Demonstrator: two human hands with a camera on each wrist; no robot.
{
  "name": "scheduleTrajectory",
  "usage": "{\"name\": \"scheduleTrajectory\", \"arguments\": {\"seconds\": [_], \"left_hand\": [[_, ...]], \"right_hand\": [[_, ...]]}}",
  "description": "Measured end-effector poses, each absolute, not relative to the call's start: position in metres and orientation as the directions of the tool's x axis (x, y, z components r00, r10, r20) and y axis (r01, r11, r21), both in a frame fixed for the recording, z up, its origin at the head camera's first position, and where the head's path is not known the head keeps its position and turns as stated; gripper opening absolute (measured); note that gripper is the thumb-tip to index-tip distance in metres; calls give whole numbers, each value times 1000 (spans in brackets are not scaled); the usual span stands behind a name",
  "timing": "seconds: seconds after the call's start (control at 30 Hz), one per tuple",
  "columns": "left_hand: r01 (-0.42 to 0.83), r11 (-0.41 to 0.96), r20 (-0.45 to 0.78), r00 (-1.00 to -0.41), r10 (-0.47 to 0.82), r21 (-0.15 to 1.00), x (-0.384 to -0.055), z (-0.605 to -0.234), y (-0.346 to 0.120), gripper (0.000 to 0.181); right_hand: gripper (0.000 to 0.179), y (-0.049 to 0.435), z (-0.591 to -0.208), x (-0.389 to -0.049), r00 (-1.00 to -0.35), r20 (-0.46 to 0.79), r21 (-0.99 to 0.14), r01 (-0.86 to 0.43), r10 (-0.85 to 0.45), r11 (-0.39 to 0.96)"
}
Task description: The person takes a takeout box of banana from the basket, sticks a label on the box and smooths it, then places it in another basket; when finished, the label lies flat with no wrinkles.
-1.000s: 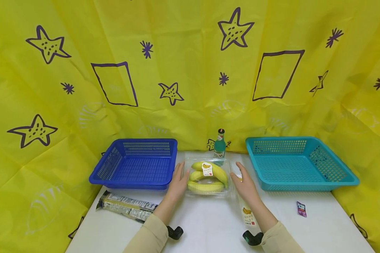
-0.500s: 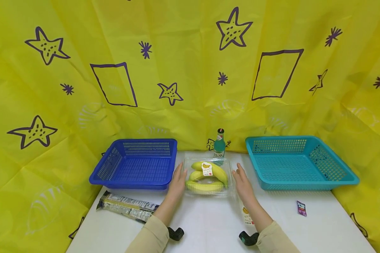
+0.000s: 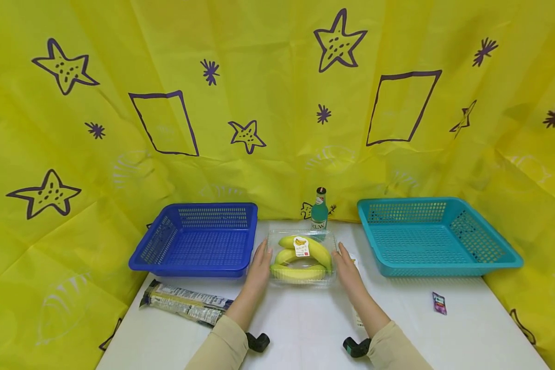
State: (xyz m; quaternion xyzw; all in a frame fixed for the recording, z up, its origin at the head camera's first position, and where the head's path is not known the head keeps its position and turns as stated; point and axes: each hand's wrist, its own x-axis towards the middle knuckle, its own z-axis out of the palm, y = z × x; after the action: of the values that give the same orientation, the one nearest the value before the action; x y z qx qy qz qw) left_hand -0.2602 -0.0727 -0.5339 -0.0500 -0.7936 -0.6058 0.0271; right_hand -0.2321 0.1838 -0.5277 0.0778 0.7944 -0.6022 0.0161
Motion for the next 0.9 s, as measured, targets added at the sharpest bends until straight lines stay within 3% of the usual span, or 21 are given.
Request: {"name": "scheduleTrajectory", "arguments": {"seconds": [0.6,0.9], "left_hand": [[59,251,49,-998,48,966,-257,-531,-71,62],[69,231,55,-996,67,971,-250,-511,-65,66]], "right_hand": [[67,183,-523,-228,-996,-70,-950,82,52,302],[65,191,-494,-219,-996,-65,-935,79,53,345]]}}
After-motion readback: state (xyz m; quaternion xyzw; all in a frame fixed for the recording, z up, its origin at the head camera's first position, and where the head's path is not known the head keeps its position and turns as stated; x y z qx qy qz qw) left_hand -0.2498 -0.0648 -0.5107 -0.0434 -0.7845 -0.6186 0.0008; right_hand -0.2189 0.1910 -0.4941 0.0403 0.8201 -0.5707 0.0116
